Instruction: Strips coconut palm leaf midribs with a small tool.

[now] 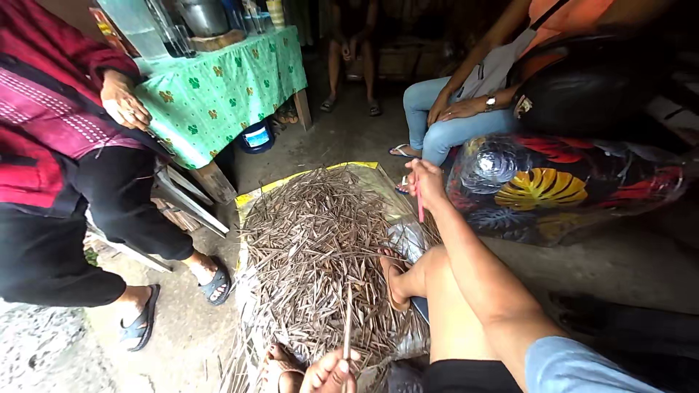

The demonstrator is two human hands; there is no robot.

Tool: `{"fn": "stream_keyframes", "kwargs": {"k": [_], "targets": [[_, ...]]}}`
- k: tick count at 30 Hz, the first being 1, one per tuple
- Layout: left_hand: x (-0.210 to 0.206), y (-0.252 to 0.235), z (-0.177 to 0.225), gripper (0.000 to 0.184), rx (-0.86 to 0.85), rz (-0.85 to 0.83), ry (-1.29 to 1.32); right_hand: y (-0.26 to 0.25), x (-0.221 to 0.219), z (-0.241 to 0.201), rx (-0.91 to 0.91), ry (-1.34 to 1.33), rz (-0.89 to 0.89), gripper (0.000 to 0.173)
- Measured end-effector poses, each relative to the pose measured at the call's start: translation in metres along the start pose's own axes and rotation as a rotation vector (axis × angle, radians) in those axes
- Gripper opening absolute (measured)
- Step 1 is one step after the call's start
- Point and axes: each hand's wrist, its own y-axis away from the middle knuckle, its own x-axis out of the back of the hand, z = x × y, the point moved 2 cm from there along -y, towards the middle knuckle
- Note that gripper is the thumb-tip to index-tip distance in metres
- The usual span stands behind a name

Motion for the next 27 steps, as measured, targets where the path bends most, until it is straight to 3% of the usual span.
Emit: {"fn": "stream_keyframes", "kwargs": {"k": [2,4,5,8,11,15,21,24,27], "targets": [[-0.002,-0.015,0.011,0.036,0.013,0.076,0.069,0.026,-0.010,0.003,-0.114,0.300,-0.276,0.039],[-0.007,-0.036,0.022,0.038,0.019,0.129,0.109,0.050,-0.030,0.008,-0.265,0.455,-0.525,0.058],[-0.008,-0.047,0.027,0.038,0.014,0.146,0.115,0.062,-0.038,0.007,-0.298,0.431,-0.614,0.059],[-0.012,-0.082,0.036,0.038,-0.023,0.193,0.129,0.092,-0.049,0.003,-0.336,0.036,-0.836,0.042],[-0.015,-0.108,0.042,0.034,-0.060,0.213,0.142,0.118,-0.054,0.002,-0.364,-0.014,-1.017,0.039],[-0.019,-0.129,0.048,0.029,-0.095,0.268,0.119,0.140,-0.067,0.007,-0.374,-0.035,-1.092,0.032],[-0.013,-0.141,0.057,0.029,-0.085,0.375,0.049,0.156,-0.077,0.016,-0.360,-0.064,-0.984,0.024],[-0.012,-0.142,0.059,0.030,-0.066,0.373,0.092,0.152,-0.078,0.020,-0.206,-0.005,-0.984,0.023],[-0.011,-0.139,0.060,0.033,-0.029,0.355,0.169,0.143,-0.076,0.025,0.110,0.149,-0.999,0.025]]}}
